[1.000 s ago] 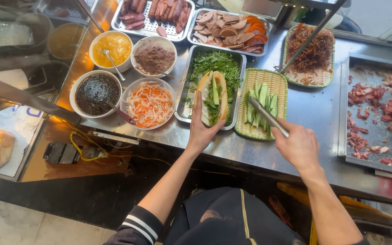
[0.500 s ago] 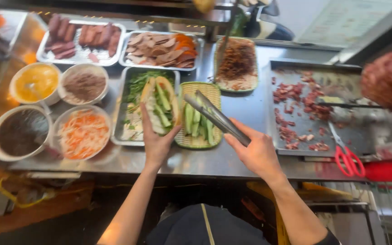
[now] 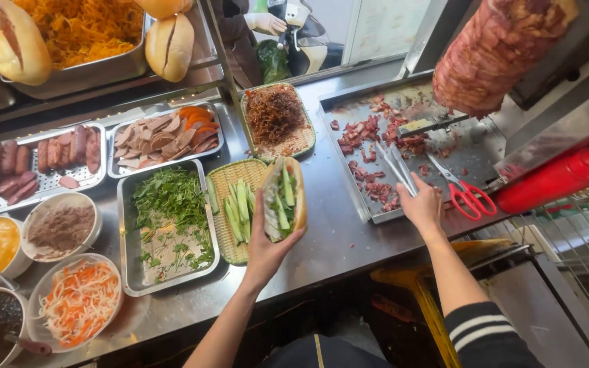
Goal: Assembling a sandwich with various fillings and toasting it in a sandwich press at a food stall.
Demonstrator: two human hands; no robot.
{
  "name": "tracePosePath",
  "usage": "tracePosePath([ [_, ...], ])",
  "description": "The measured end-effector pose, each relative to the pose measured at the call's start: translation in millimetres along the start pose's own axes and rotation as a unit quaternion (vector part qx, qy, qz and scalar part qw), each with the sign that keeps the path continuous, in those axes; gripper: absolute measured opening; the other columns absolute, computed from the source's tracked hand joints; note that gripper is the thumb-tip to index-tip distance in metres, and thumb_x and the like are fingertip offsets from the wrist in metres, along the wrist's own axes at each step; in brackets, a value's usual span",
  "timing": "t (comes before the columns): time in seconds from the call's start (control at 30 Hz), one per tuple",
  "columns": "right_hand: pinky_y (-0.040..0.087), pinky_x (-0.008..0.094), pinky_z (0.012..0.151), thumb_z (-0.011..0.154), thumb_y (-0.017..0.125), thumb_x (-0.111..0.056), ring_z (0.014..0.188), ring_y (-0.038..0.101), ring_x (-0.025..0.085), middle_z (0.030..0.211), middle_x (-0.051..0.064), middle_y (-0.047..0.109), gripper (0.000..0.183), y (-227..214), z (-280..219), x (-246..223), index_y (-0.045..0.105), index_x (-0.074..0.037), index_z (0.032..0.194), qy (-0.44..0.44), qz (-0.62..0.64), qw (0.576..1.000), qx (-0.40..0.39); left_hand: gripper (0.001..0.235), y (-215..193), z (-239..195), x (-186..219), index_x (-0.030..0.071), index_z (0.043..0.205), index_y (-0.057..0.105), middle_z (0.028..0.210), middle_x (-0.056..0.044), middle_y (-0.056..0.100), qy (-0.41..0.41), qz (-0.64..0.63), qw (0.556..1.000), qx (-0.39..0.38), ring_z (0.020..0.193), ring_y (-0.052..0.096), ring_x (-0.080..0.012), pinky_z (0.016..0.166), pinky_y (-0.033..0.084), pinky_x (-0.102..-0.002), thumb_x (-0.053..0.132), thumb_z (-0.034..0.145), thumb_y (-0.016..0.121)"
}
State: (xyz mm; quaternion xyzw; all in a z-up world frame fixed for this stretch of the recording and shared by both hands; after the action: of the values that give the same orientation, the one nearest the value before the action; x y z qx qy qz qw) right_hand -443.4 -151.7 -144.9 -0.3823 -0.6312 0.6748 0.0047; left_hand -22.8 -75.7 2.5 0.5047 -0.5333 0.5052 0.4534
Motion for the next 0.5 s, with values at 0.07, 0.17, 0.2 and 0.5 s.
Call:
tracePosePath([
  [0.07, 0.057, 0.052, 0.09, 0.089, 0.072, -0.055, 0.109, 0.07, 0.042, 0.112, 0.022, 0.076, 0.057, 10.1, 17.0, -21.5, 0.067, -0.028, 0.14, -0.032, 0.009, 0.999, 0.001, 0.124, 15.7, 1.8, -0.1, 0.024, 0.166, 0.013, 0.165, -0.032, 0.021, -0.005, -0.012, 1.0, 0.002, 0.15, 0.028, -0.0485, 0.122, 0.03, -0.057, 0.021, 0.072, 0.094],
  [0.17, 0.056, 0.052, 0.089, 0.087, 0.072, -0.053, 0.112, 0.068, 0.043, 0.114, 0.023, 0.074, 0.058, 6.7, 28.2, -66.2, 0.068, -0.026, 0.139, -0.067, 0.1, 0.992, -0.025, 0.124, 39.4, 17.2, -0.9, 0.025, 0.166, 0.012, 0.165, -0.031, 0.021, 0.009, -0.002, 1.0, 0.028, 0.15, 0.028, -0.0473, 0.12, 0.033, -0.054, 0.023, 0.073, 0.094],
  [0.2, 0.055, 0.054, 0.09, 0.088, 0.072, -0.051, 0.112, 0.067, 0.044, 0.115, 0.023, 0.074, 0.057, 4.0, 23.5, -72.5, 0.068, -0.025, 0.138, -0.094, 0.115, 0.988, -0.043, 0.123, 49.3, 16.8, -2.4, 0.025, 0.166, 0.012, 0.165, -0.03, 0.021, -0.002, -0.017, 0.999, 0.027, 0.151, 0.029, -0.0461, 0.121, 0.034, -0.053, 0.023, 0.074, 0.093],
  [0.5, 0.058, 0.057, 0.087, 0.093, 0.067, -0.047, 0.105, 0.071, 0.041, 0.107, 0.015, 0.075, 0.052, -6.6, 6.3, -75.1, 0.065, -0.031, 0.142, -0.212, 0.006, 0.972, -0.1, 0.121, 96.4, 23.0, -7.6, 0.025, 0.166, 0.012, 0.164, -0.031, 0.02, -0.049, -0.023, 0.996, 0.067, 0.147, 0.035, -0.0498, 0.116, 0.044, -0.051, 0.029, 0.075, 0.092],
])
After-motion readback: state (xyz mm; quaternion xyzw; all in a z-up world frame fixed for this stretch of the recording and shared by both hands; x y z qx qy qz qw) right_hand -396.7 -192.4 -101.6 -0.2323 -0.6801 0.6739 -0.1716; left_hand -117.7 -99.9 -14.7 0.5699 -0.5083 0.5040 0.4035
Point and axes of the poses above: each hand's wrist, its own z-axis towards the middle knuckle, its own y-axis out of the palm, x = y × z, the point moved 7 cm from there along z, towards the middle knuckle
